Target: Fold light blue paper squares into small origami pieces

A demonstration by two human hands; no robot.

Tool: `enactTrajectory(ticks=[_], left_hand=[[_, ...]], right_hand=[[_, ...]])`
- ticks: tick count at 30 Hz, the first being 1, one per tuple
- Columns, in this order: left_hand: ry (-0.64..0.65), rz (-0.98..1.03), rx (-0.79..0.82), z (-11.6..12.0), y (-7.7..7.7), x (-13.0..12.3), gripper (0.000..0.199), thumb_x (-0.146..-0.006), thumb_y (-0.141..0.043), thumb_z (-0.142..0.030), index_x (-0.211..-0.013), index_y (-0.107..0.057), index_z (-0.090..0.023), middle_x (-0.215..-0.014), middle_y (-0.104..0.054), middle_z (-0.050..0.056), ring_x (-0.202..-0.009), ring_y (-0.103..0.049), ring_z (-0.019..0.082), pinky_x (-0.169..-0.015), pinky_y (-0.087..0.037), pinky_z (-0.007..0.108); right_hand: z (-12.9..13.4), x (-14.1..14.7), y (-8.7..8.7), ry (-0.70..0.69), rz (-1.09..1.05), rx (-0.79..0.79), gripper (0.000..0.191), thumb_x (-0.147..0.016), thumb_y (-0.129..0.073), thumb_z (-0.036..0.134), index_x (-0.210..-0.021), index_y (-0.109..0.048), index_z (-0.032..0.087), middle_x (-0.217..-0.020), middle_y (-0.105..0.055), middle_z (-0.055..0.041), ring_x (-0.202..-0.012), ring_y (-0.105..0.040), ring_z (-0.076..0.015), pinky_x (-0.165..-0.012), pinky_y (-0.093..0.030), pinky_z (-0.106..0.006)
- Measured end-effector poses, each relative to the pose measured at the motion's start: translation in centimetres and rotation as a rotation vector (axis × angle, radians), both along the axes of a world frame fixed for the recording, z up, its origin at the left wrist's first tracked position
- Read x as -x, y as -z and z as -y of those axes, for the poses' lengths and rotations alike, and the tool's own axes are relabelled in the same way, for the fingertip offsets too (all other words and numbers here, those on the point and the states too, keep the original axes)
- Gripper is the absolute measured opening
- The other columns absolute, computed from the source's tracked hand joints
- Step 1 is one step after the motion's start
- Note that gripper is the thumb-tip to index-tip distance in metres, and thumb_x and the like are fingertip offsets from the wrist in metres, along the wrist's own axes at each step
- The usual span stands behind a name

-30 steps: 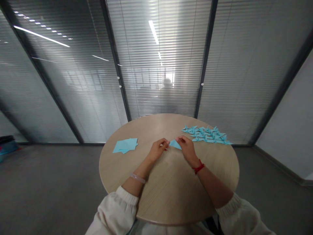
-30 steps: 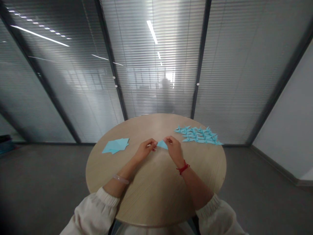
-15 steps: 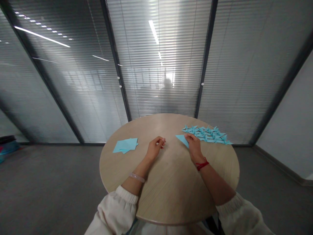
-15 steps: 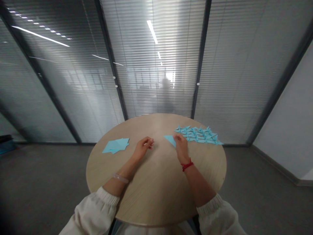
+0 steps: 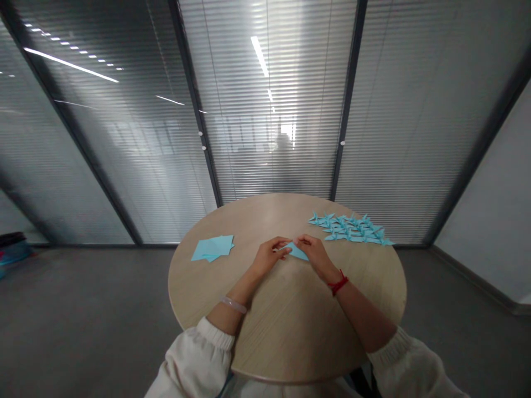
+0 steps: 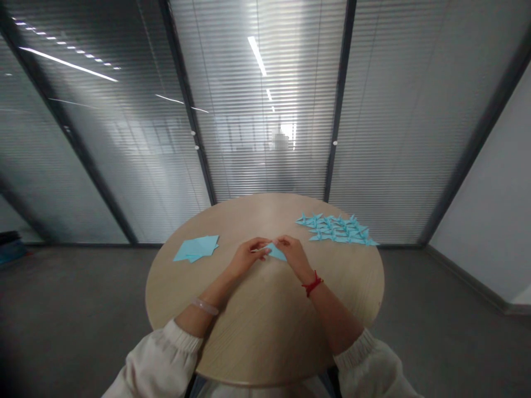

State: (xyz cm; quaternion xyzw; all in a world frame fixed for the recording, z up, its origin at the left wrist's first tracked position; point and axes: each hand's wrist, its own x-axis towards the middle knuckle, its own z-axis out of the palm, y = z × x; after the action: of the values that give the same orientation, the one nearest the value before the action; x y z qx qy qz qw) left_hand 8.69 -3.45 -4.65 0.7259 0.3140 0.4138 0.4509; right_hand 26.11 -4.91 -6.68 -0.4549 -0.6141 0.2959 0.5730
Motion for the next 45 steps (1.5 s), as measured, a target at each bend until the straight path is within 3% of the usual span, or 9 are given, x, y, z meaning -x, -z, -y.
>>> enactTrajectory(ticks=[14,23,29,35,45], left_hand=[[-0.036,-0.031,-0.025,0.0,-0.5,0.3,0.033,-0.073,-0.066,-0.036,-0.097,-0.069,-0.013,-0.063,-0.061,0.001,-0.058,-0.054,0.011,-0.058,-0.044,0.023],[-0.037,-0.167,-0.094,0.6,-0.6,0.2,0.033,-0.078,-0.061,-0.044,-0.087,-0.071,-0.014,-0.084,-0.071,0.008,-0.076,-0.061,0.018,-0.065,-0.046,0.026],[-0.056,-0.279,-0.137,0.3,-0.4,0.3,0.038,-0.078,-0.057,-0.048,-0.079,-0.072,-0.013,-0.075,-0.071,0.006,-0.071,-0.061,0.018,-0.066,-0.045,0.026],[-0.049,-0.233,-0.142,0.7,-0.8,0.3,0.041,-0.08,-0.053,-0.052,-0.072,-0.068,-0.015,-0.066,-0.066,0.003,-0.064,-0.059,0.016,-0.061,-0.043,0.024],[-0.17,-0.13,-0.082,0.3,-0.4,0.3,0.048,-0.079,-0.052,-0.059,-0.073,-0.065,-0.013,-0.062,-0.06,0.001,-0.057,-0.058,0.015,-0.055,-0.041,0.023]], right_hand=[[0.3,-0.3,-0.2,0.052,0.159,-0.031,0.027,-0.077,-0.062,0.042,-0.074,-0.072,0.018,-0.072,-0.071,-0.0041,-0.067,-0.061,-0.0186,-0.065,-0.045,-0.029],[1.0,0.0,-0.7,0.018,0.243,-0.095,0.022,-0.079,-0.062,0.038,-0.074,-0.073,0.02,-0.076,-0.072,-0.0047,-0.073,-0.064,-0.0192,-0.07,-0.046,-0.029],[0.7,0.0,-0.3,0.017,0.232,-0.062,0.021,-0.077,-0.063,0.036,-0.075,-0.074,0.018,-0.077,-0.073,-0.0063,-0.072,-0.064,-0.0192,-0.069,-0.046,-0.029],[0.0,-0.2,0.0,-0.042,0.102,0.066,0.025,-0.074,-0.063,0.039,-0.078,-0.073,0.017,-0.077,-0.072,-0.0049,-0.071,-0.063,-0.0192,-0.067,-0.046,-0.028],[0.0,-0.2,0.1,-0.062,0.102,0.061,0.027,-0.075,-0.062,0.04,-0.073,-0.07,0.014,-0.067,-0.065,-0.0022,-0.062,-0.054,-0.015,-0.059,-0.039,-0.025]])
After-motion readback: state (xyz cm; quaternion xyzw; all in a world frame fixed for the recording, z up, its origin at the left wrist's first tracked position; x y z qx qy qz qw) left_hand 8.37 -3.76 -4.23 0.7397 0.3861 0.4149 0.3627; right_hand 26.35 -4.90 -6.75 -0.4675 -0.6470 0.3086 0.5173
